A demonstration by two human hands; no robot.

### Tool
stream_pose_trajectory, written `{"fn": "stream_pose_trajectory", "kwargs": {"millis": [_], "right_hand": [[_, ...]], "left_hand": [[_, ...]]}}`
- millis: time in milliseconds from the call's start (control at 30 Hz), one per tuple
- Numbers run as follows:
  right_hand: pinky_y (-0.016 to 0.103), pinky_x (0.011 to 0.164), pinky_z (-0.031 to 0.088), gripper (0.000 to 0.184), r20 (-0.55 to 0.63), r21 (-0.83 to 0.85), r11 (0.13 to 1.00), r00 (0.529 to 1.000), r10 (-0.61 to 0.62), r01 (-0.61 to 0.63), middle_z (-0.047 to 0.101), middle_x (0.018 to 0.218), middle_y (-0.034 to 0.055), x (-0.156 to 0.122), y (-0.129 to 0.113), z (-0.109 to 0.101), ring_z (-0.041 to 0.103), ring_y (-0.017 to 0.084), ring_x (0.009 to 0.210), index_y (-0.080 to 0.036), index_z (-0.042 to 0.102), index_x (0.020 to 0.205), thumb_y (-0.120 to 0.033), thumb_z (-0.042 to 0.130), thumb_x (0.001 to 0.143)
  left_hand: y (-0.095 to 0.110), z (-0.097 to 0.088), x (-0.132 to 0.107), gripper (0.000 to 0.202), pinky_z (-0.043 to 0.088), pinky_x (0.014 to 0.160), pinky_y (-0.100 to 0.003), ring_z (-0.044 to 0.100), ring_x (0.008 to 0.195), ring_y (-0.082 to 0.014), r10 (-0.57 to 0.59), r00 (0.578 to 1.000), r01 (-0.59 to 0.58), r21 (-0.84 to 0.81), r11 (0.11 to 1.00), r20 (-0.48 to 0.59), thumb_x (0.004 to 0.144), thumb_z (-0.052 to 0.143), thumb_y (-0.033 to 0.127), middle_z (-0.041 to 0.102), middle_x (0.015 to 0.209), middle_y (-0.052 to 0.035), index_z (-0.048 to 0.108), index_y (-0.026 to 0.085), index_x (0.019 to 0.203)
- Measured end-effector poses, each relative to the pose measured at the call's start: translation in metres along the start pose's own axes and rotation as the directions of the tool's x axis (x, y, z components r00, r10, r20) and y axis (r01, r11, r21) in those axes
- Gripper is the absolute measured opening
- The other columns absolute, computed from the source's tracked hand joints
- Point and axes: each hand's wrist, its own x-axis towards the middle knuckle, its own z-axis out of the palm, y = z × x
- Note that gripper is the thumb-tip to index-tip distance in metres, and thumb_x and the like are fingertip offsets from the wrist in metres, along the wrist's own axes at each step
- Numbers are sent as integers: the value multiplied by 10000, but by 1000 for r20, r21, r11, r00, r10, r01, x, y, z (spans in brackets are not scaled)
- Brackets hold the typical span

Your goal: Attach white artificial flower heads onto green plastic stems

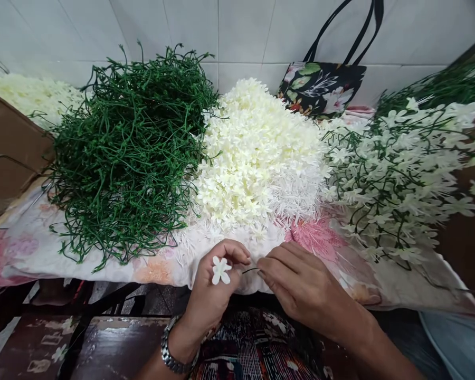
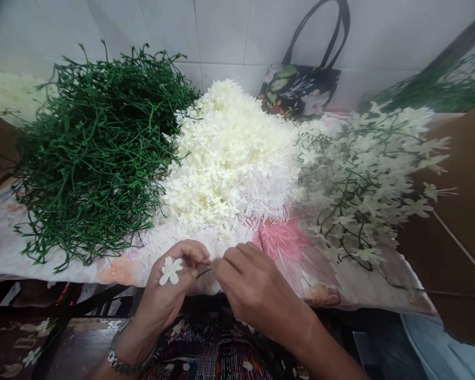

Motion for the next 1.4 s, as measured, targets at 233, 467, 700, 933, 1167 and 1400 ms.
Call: {"fn": "stream_pose_trajectory", "kwargs": {"millis": [233,467,700,933,1167,1400], "right_hand": [[282,579,456,174,-71,66,998,997,-4,8,596,720,46,3,3,5,536,150,661,-144,567,957,-111,411,887],[304,631,427,109,-92,-217,950,974,208,-224,609,749,53,-20,58,-5,566,176,712,-177,572,857,-127,475,854],[292,595,379,167,11,-306,937,984,180,-168,520,651,34,-18,59,-2,503,164,647,-172,577,742,-91,470,841],[277,640,421,147,-108,-3,969,963,247,-248,553,734,45,-24,63,4,526,151,710,-175,543,746,-89,464,836],[239,556,410,126,-156,78,967,955,251,-241,535,651,-3,-27,63,10,506,113,592,-184,515,763,-77,474,816],[250,627,469,145,-110,219,942,953,283,-255,611,763,40,-26,62,5,572,132,705,-176,579,864,-87,466,847]], "left_hand": [[0,4,5,160,380,585,-213,477,608,-110,-139,990,142,240,960,-29,724,499,111,557,631,15,649,164,747],[6,14,37,157,397,614,-248,537,664,-149,152,988,-138,595,792,27,670,509,48,593,693,-8,603,170,698],[-5,32,49,354,332,537,-277,463,635,-176,164,950,-304,906,295,265,528,374,-70,477,689,-36,574,163,704],[-2,24,46,247,392,565,-246,533,636,-150,277,927,-360,808,466,253,654,451,-20,552,681,-16,566,175,751],[12,24,40,107,392,567,-223,518,595,-120,230,966,-245,695,676,117,728,511,103,557,619,15,554,170,656],[3,18,36,46,258,422,-194,322,439,-61,-16,998,39,393,919,-61,716,578,199,436,525,61,589,163,690]]}}
